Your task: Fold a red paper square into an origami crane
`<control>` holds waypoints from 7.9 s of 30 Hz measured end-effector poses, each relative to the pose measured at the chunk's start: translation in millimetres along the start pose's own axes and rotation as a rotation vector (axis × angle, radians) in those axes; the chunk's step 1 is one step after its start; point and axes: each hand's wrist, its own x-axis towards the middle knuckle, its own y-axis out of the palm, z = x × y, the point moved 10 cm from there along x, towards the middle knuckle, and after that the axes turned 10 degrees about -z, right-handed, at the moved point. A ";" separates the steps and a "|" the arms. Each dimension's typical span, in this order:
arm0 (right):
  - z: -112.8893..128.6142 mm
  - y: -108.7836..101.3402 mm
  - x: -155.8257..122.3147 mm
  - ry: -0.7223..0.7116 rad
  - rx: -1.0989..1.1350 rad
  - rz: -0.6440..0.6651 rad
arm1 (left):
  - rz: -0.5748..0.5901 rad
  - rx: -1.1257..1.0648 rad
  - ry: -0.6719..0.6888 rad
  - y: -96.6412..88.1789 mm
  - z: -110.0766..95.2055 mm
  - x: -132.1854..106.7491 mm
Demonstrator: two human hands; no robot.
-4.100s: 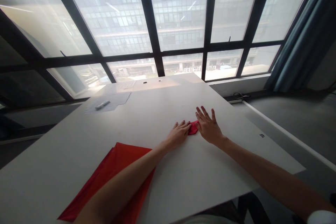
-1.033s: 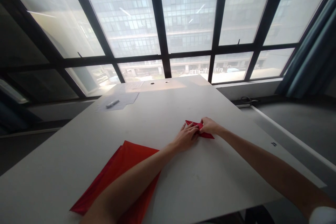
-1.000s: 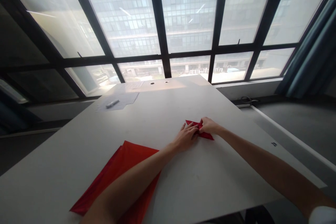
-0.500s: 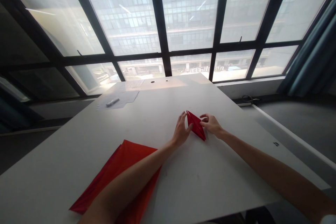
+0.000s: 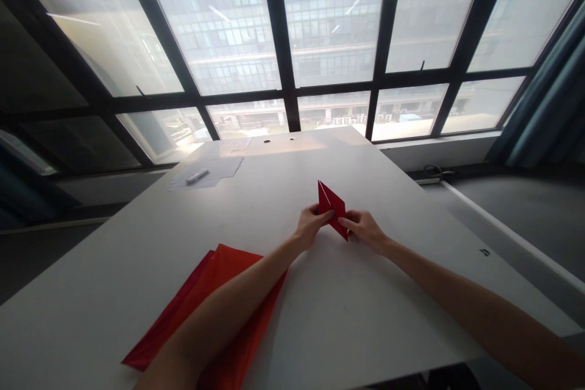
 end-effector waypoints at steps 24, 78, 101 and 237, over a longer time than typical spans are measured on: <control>-11.9 9.1 -19.2 0.236 -0.196 0.237 | -0.348 -0.287 -0.012 -34.3 8.0 10.2; 1.5 -22.8 0.6 0.009 -0.055 -0.147 | -0.035 0.242 0.114 6.9 6.0 -9.2; -4.3 -21.7 7.1 -0.031 -0.002 -0.099 | 0.159 0.032 -0.112 22.5 12.3 -12.1; 16.9 -21.5 11.9 -0.610 -1.015 -0.065 | 0.134 1.288 0.620 32.2 -18.4 -25.7</control>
